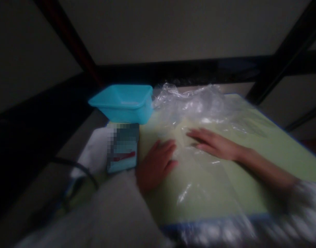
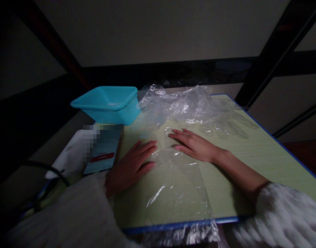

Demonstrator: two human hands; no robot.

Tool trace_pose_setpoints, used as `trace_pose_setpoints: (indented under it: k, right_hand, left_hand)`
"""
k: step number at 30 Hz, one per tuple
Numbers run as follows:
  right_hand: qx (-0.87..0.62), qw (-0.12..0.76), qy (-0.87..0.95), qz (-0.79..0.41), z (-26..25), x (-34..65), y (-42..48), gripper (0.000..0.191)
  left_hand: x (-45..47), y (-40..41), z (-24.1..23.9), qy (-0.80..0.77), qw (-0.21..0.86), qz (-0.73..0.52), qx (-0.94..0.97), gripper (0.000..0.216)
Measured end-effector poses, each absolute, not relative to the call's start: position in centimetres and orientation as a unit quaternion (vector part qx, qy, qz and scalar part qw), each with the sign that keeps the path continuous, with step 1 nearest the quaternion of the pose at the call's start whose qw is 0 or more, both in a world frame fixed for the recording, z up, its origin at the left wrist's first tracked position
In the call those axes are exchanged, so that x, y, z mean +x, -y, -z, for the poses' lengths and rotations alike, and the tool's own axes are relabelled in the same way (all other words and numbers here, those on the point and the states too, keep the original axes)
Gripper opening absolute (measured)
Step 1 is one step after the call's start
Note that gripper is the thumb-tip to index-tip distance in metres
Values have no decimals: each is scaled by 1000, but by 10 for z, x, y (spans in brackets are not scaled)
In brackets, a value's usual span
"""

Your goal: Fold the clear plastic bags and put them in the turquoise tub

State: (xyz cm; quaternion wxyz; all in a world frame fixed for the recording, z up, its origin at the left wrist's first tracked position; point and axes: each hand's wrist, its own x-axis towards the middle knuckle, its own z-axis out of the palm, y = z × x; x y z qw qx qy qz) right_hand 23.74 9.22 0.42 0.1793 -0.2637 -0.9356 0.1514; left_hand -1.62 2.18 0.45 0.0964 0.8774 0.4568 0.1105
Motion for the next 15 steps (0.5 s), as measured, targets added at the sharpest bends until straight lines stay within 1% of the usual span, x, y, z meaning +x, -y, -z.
trace_pose_setpoints:
  k: [4,8,12,15]
  right_hand:
    - [-263,183,934,-160,-7,239,-92,47]
    - [-256,197,930,-175,-12,240,-90,43]
    - [-251,201,926,-197,-15,239,-88,35]
    - [-256,204,923,-201,-14,238,-87,35]
  left_hand:
    - [-20,-22,-1,-454,104,-94,880,49]
    - [-21,-20,0,-448,109,-108,881,56]
    - [-20,-17,-4,-438,86,-139,884,50]
    - [-20,-15,-6,-435,67,-157,884,48]
